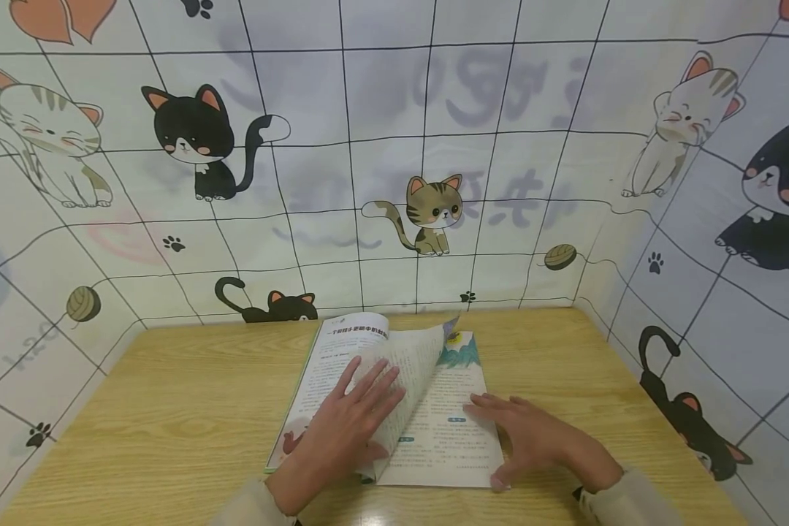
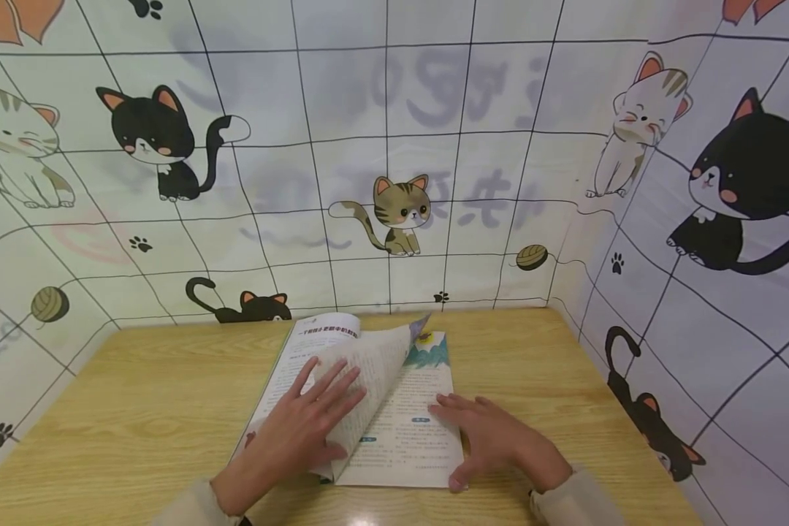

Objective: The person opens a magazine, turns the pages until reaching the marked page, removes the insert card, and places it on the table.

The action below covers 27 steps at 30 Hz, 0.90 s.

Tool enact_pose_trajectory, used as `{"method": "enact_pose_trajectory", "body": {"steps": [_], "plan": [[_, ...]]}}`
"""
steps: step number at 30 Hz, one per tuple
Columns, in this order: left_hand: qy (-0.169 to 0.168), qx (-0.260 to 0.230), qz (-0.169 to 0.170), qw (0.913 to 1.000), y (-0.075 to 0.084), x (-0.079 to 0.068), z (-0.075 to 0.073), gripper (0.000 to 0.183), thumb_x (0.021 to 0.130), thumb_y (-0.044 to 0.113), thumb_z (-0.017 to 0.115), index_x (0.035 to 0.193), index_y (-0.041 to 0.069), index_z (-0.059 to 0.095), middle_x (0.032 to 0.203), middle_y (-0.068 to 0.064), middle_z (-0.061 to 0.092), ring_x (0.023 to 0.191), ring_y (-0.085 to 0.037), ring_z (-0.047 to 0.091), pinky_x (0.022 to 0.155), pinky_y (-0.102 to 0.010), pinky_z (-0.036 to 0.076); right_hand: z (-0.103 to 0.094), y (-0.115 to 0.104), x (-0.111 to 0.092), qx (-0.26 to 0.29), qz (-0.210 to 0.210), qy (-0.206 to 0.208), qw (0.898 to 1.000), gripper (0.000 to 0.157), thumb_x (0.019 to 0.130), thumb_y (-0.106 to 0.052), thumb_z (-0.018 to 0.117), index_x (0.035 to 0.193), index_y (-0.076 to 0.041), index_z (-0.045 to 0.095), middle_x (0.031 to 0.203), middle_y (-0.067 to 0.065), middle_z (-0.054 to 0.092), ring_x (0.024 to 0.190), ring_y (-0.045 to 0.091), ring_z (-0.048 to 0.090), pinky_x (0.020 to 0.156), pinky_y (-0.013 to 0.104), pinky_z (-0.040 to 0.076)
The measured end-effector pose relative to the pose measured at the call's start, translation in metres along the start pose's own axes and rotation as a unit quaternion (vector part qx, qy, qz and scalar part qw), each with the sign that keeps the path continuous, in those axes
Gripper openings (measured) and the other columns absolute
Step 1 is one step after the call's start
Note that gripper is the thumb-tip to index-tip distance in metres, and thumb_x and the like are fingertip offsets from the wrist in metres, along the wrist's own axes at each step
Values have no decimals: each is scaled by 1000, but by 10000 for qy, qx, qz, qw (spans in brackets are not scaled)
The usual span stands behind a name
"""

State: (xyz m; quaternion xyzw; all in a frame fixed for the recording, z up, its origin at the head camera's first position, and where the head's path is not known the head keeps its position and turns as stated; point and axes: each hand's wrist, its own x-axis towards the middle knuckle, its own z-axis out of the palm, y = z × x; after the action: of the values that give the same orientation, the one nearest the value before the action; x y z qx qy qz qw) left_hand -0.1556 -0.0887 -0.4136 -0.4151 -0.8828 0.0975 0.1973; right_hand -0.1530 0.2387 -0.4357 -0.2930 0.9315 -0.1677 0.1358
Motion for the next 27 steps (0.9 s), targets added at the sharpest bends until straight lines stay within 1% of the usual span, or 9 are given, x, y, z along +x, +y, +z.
{"method": "enact_pose_trajectory", "body": {"steps": [3,9,11,13,16,20,24,27], "plan": [[-26,-109,-14,9999,-1,-2,1,86,68,60,69,139,20,42,150,-7,28,140,-29,13,110,-52,1,1,1,0,55,22,-98,9999,104,56,-67,71,143,-21,36,149,5,29,135,30,28,102,61,22],[48,-413,194,9989,-6,-5,3,78,70,54,71,136,21,47,148,-6,32,139,-28,19,110,-52,8,0,0,1,82,58,-188,9998,105,56,-68,70,143,-21,36,150,5,28,135,31,28,101,61,24],[95,-554,233,9981,-7,-5,5,76,69,53,71,134,20,49,147,-7,34,138,-28,20,110,-52,10,0,-1,1,84,51,-201,9997,105,56,-68,70,143,-21,35,150,5,28,135,31,28,100,61,24],[69,-699,244,9972,-8,-6,6,74,70,53,70,133,19,51,147,-7,34,138,-28,20,110,-52,11,0,-1,1,66,29,-199,9998,105,56,-68,70,143,-20,35,150,5,28,135,31,28,100,61,24],[-115,-899,177,9957,-10,-8,7,72,71,54,66,133,20,51,147,-6,34,139,-27,20,109,-55,11,1,0,1,23,8,-167,9999,106,55,-68,70,143,-20,36,149,5,29,134,30,29,100,60,24],[-378,-1031,28,9939,-11,-12,8,71,73,58,61,134,22,50,148,-4,32,139,-27,20,105,-61,11,1,-1,1,13,11,-128,9999,106,54,-69,70,142,-20,38,149,5,30,134,31,30,101,60,24],[-634,-1237,-194,9901,-12,-16,11,69,76,61,57,135,25,48,149,-1,31,138,-27,20,97,-69,17,1,0,1,-1,-10,-83,10000,106,54,-69,70,142,-19,39,148,6,31,133,31,31,100,59,25],[-907,-1494,-392,9838,-13,-17,9,69,79,61,54,137,27,45,149,0,29,138,-28,22,91,-73,23,1,0,2,-57,-8,-58,10000,106,53,-70,69,141,-19,39,148,5,31,134,30,30,101,59,25]]}}
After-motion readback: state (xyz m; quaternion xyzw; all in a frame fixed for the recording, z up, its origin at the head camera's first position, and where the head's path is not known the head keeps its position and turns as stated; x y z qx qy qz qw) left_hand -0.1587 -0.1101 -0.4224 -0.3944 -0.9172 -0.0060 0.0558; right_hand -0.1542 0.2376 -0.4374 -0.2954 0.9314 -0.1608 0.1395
